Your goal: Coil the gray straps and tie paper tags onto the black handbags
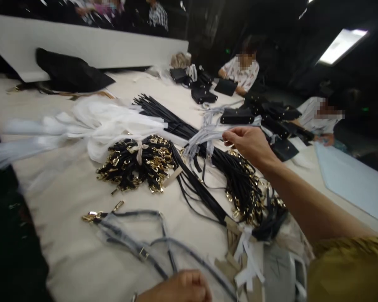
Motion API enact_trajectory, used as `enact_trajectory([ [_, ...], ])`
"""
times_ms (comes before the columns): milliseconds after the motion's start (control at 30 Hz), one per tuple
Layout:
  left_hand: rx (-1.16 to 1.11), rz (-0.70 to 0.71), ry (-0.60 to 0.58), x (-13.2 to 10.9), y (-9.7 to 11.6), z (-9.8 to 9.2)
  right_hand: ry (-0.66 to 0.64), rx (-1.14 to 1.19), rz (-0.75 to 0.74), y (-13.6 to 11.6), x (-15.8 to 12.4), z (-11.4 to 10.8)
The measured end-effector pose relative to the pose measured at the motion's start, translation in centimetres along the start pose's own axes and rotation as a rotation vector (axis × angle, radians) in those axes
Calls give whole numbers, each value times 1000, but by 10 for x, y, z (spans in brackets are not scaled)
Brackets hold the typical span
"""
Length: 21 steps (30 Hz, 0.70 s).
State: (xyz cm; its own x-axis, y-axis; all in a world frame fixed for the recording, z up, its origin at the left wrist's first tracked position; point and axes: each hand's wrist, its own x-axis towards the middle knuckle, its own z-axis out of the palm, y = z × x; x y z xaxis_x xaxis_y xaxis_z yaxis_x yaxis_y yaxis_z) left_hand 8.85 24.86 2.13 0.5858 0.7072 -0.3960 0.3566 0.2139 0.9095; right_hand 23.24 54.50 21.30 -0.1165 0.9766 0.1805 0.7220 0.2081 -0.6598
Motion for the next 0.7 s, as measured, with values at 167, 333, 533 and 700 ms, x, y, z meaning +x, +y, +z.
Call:
enact_trajectory([
  [167, -266, -89, -29, 1, -32, -12, -345, -137, 413, 78, -142, 11],
  [333, 409, 158, 53, 0, -37, -19, -520, -104, 585, 120, -297, 19],
  [533, 961, 429, -191, 13, -51, 15, -567, -114, 595, 110, -432, 60],
  [700, 1071, 483, -185, 13, -42, 15, -482, -173, 529, 97, -468, 93],
])
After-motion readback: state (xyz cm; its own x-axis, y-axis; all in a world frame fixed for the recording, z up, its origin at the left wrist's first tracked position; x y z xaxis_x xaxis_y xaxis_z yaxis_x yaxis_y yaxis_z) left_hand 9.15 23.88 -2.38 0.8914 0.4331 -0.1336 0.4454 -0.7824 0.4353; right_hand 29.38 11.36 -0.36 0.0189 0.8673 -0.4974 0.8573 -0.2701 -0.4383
